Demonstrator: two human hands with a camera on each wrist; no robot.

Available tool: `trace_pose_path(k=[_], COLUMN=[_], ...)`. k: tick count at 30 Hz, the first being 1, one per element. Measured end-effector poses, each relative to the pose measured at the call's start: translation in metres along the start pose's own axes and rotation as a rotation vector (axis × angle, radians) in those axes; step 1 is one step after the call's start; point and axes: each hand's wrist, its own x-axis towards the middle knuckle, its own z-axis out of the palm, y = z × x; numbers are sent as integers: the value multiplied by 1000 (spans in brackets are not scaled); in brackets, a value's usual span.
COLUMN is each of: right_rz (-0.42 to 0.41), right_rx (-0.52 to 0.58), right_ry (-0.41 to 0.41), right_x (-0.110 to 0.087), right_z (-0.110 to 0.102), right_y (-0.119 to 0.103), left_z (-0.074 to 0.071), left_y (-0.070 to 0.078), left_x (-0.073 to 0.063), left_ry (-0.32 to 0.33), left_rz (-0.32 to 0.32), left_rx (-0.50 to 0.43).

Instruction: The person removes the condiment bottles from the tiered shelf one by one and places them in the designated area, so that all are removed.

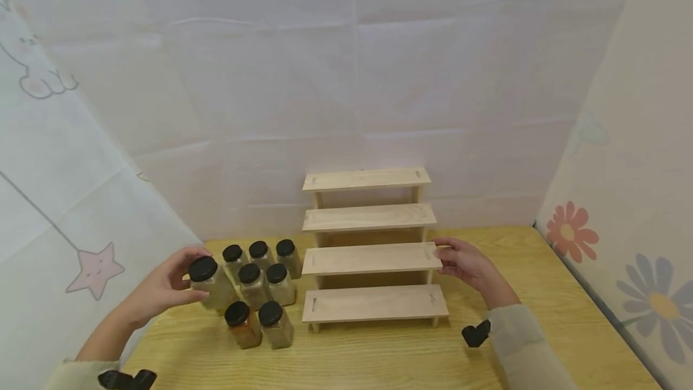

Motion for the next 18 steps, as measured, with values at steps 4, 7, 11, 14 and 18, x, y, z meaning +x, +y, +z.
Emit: trace_pose_path(k=[4,7,11,14,18], right_rz=[-2,-3,-13,-14,-9], right_rx=[0,0,-2,-5,-2], right_ry=[-6,-3,-1,1,1], right_x=[-1,-1,-1,-1,-2], right_z=[0,0,1,1,1], right_y=[0,0,0,1,0], left_z=[0,1,2,4,7], left_y=[-13,-22,-33,-43,-56], left_x=[-12,-20,-29,-36,-45], left_ry=[-3,0,12,22,29], left_rz=[-5,1,0,-19,-61], left_rx=[-20,-52,-88,-102,-132])
